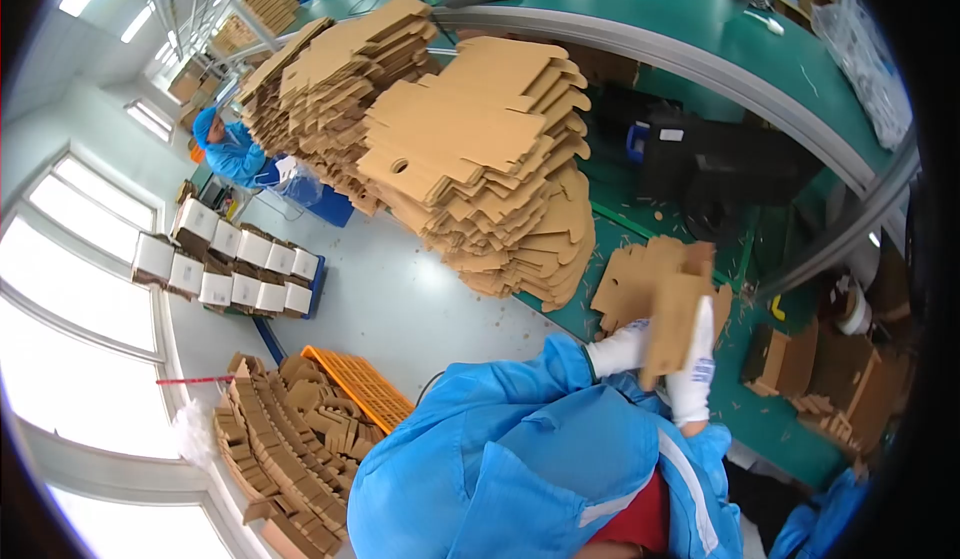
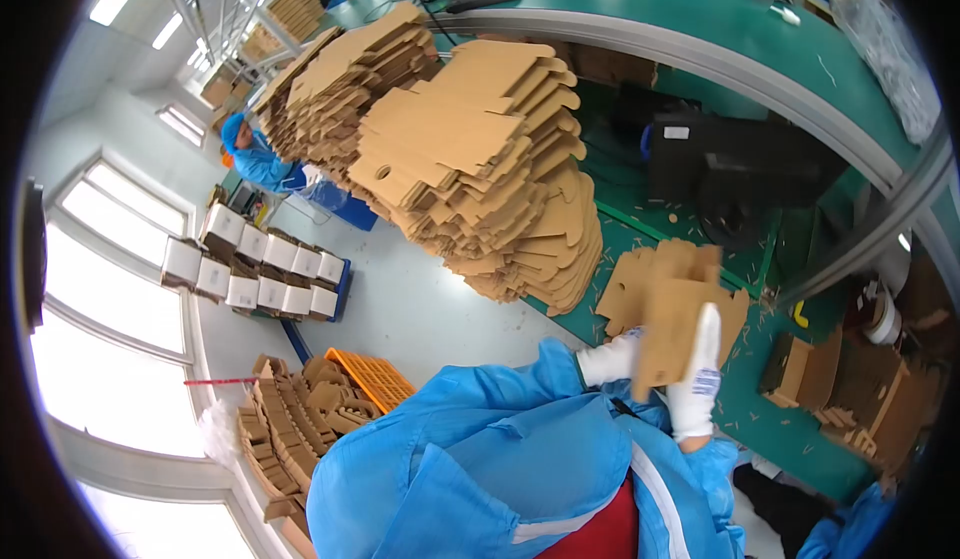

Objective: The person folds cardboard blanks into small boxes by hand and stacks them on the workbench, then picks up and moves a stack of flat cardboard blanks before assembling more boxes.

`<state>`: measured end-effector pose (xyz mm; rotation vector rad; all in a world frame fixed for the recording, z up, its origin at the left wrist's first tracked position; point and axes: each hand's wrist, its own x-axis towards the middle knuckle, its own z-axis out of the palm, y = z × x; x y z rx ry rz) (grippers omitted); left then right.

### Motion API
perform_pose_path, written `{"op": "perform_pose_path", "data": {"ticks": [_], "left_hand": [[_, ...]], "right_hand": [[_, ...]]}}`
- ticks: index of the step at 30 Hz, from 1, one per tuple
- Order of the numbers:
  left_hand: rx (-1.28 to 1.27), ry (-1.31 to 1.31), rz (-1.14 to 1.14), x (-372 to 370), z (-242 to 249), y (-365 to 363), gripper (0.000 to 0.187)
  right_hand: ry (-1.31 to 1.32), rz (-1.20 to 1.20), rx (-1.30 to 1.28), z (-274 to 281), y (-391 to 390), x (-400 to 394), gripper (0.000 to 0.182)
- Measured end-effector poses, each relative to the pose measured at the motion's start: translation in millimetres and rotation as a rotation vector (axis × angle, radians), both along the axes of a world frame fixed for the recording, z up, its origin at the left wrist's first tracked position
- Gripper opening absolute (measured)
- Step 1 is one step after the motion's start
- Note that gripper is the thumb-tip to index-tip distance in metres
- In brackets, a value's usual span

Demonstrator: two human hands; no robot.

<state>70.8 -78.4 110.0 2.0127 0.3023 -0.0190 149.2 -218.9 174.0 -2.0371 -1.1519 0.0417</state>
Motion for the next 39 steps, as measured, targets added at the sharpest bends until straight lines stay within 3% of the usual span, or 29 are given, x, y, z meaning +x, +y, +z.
{"op": "perform_pose_path", "data": {"ticks": [1, 2, 3, 4, 5, 6, 7, 8, 10, 11, 12, 14, 15, 19, 21, 23, 24, 25, 27, 28, 30, 31, 32, 33, 34, 35, 37, 38, 39], "left_hand": [[-0.022, 0.168, 0.046, 5, 65, 6, 0.065], [-0.201, 0.006, 0.199, 5, 76, 8, 0.074], [-0.287, -0.146, 0.314, 10, 83, 14, 0.075], [-0.358, -0.221, 0.388, 16, 87, 16, 0.073], [-0.427, -0.3, 0.463, 24, 87, 17, 0.071], [-0.156, -0.409, 0.526, 34, 65, 14, 0.056], [-0.321, -0.32, 0.492, 29, 87, 11, 0.037], [-0.33, -0.311, 0.464, 25, 100, 10, 0.034], [-0.47, -0.287, 0.438, 17, 118, 8, 0.027], [-0.399, -0.246, 0.394, 15, 119, 15, 0.025], [-0.327, -0.201, 0.348, 13, 117, 22, 0.024], [-0.412, -0.201, 0.32, 15, 106, 25, 0.021], [-0.413, -0.205, 0.308, 15, 104, 21, 0.021], [-0.588, -0.265, 0.288, 10, 100, 12, 0.024], [-0.844, -0.345, 0.216, 10, 92, 16, 0.048], [-0.706, -0.507, 0.416, 11, 96, 18, 0.057], [-0.736, -0.493, 0.511, 8, 109, 22, 0.058], [-0.771, -0.51, 0.543, 8, 105, 34, 0.055], [-0.771, -0.516, 0.659, 5, 110, 52, 0.048], [-0.743, -0.743, 0.821, 28, 86, 54, 0.031], [-0.63, -0.509, 0.682, 14, 98, 47, 0.02], [-0.619, -0.43, 0.529, 10, 105, 40, 0.022], [-0.535, -0.319, 0.484, 12, 107, 31, 0.031], [-0.433, -0.545, 0.49, 22, 81, 29, 0.034], [-0.531, -0.411, 0.405, 13, 87, 36, 0.035], [-0.626, -0.275, 0.316, 4, 95, 42, 0.037], [-0.635, -0.075, 0.15, -1, 91, 46, 0.032], [-0.56, 0.051, 0.069, -10, 97, 47, 0.032], [-0.585, -0.016, 0.145, -17, 96, 39, 0.037]], "right_hand": [[0.274, 0.003, 0.232, 17, -1, 0, 0.069], [0.329, -0.156, -0.052, -49, -30, 37, 0.059], [0.722, 0.056, -0.045, -15, -40, 39, 0.043], [0.868, 0.108, 0.257, 28, -30, 12, 0.036], [0.702, 0.066, 0.14, 20, -29, 11, 0.035], [0.531, 0.027, 0.025, 5, -32, 7, 0.033], [0.273, -0.121, -0.067, -17, -32, 2, 0.033], [-0.414, 0.136, -0.476, -30, -44, 11, 0.034], [0.591, 0.286, -0.175, 45, -30, -3, 0.061], [0.773, 0.273, -0.485, 79, -30, 1, 0.089], [1.158, 0.605, -0.098, 64, -34, 10, 0.104], [0.895, 0.541, -0.157, 23, -54, 56, 0.094], [0.604, 0.33, 0.068, 73, -23, 19, 0.076], [0.332, 0.218, 0.149, 40, -5, 35, 0.054], [0.505, 0.229, 0.156, -2, -13, 46, 0.052], [0.682, 0.214, 0.285, 37, -9, 7, 0.048], [0.861, 0.198, 0.405, 52, -7, -6, 0.047], [0.887, 0.258, 0.053, -33, -48, 43, 0.05], [1.064, 0.349, 0.127, -10, -48, 15, 0.053], [0.916, 0.321, 0.069, -2, -36, 2, 0.046], [0.705, -0.09, -0.42, 24, -19, -13, 0.033], [0.704, 0.002, 0.03, 7, -18, -17, 0.038], [0.206, -0.017, 0.191, -50, -27, 5, 0.042], [0.803, -0.334, -0.145, -32, -27, 18, 0.037], [0.472, -0.166, 0.164, -53, -35, 35, 0.031], [0.548, -0.108, 0.203, -3, -32, 30, 0.029], [0.471, 0.034, -0.021, 19, -40, 51, 0.031], [0.239, 0.146, -0.01, 36, -39, 43, 0.038], [0.261, 0.206, -0.037, 51, -39, 37, 0.04]]}}
